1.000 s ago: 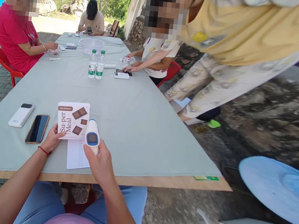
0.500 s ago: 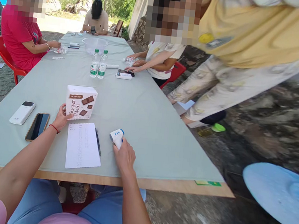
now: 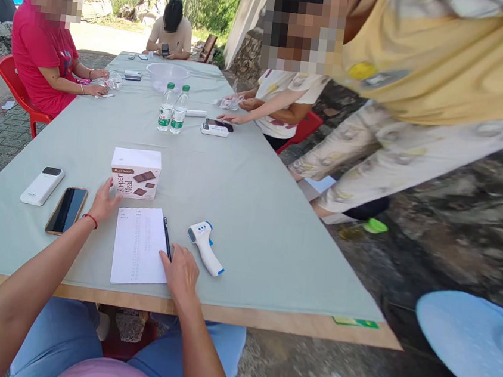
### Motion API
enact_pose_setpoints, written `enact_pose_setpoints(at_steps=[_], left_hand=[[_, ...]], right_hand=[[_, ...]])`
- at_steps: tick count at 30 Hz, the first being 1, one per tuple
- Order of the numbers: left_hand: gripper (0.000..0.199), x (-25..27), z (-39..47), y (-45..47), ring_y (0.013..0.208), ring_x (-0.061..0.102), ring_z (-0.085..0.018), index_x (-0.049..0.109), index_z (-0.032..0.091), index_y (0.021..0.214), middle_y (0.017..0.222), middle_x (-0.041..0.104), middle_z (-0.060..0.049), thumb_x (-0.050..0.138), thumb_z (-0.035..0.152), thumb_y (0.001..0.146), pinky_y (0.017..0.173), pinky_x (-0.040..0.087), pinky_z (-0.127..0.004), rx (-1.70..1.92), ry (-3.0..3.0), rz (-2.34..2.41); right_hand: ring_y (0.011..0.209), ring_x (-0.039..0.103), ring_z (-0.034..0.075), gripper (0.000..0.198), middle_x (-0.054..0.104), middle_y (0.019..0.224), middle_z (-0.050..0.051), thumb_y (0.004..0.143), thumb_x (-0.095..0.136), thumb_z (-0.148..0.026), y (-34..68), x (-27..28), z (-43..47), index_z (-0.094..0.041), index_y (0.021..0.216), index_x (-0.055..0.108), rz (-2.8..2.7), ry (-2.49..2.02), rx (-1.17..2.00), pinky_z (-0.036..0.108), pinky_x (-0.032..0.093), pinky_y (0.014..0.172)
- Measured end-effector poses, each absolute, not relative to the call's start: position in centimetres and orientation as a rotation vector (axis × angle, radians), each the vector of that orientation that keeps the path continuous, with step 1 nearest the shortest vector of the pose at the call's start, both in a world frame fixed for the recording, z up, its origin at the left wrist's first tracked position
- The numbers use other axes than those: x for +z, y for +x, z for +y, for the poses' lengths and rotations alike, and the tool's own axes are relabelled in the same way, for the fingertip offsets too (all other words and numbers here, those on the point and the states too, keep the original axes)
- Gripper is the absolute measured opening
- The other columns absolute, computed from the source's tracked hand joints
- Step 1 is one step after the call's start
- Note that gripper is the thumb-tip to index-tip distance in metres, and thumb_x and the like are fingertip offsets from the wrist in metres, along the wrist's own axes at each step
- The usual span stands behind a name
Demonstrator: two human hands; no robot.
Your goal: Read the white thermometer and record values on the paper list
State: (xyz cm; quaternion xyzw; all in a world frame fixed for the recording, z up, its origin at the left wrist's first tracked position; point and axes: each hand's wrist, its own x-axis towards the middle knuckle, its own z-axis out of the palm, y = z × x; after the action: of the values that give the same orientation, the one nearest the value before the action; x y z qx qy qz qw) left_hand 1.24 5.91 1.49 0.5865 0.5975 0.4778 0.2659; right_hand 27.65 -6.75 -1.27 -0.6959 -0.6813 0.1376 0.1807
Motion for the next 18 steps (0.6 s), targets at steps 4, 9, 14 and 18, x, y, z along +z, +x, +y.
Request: enact_pose_setpoints(at_steps=[4,9,14,18], left_hand=[[0.083,0.6,0.5,2.1,0.136,0.033,-0.042,0.038,0.021,0.145,0.142,0.045,-0.020,0.071,0.047,0.073,0.111,0.017,-0.062,0.963,1.899,1.675],[0.109,0.0,-6.4,3.8,0.142,0.015,-0.052,0.045,0.023,0.142,0.153,0.030,-0.025,0.075,0.076,0.052,0.105,-0.001,-0.075,0.453,2.191,1.635],[0.109,0.1,-9.8,5.2,0.142,0.021,-0.049,0.048,0.023,0.140,0.153,0.032,-0.024,0.076,0.076,0.049,0.109,0.000,-0.073,0.303,2.366,1.533],[0.087,0.4,-9.8,4.9,0.141,0.027,-0.045,0.053,0.021,0.135,0.149,0.039,-0.023,0.078,0.061,0.062,0.110,0.008,-0.071,0.323,2.388,1.577]], right_hand=[[0.089,0.065,0.023,0.024,0.071,0.092,0.008,0.092,0.053,-0.034,26.9,0.1,-6.1,-0.019,0.100,0.069,-1.883,-2.137,0.571,0.030,0.042,0.071],[0.082,0.066,0.022,0.022,0.072,0.086,0.007,0.089,0.050,-0.030,27.9,0.2,-5.3,-0.020,0.087,0.070,-1.756,-2.143,0.675,0.030,0.042,0.069],[0.063,0.059,0.020,0.032,0.066,0.068,0.005,0.075,0.057,-0.049,28.8,-1.2,-5.4,-0.018,0.077,0.063,-1.203,-1.773,0.869,0.032,0.044,0.062],[0.053,0.053,0.016,0.035,0.058,0.057,-0.001,0.066,0.062,-0.054,28.5,-1.1,-5.9,-0.021,0.071,0.054,-0.923,-1.495,0.904,0.030,0.042,0.054]])
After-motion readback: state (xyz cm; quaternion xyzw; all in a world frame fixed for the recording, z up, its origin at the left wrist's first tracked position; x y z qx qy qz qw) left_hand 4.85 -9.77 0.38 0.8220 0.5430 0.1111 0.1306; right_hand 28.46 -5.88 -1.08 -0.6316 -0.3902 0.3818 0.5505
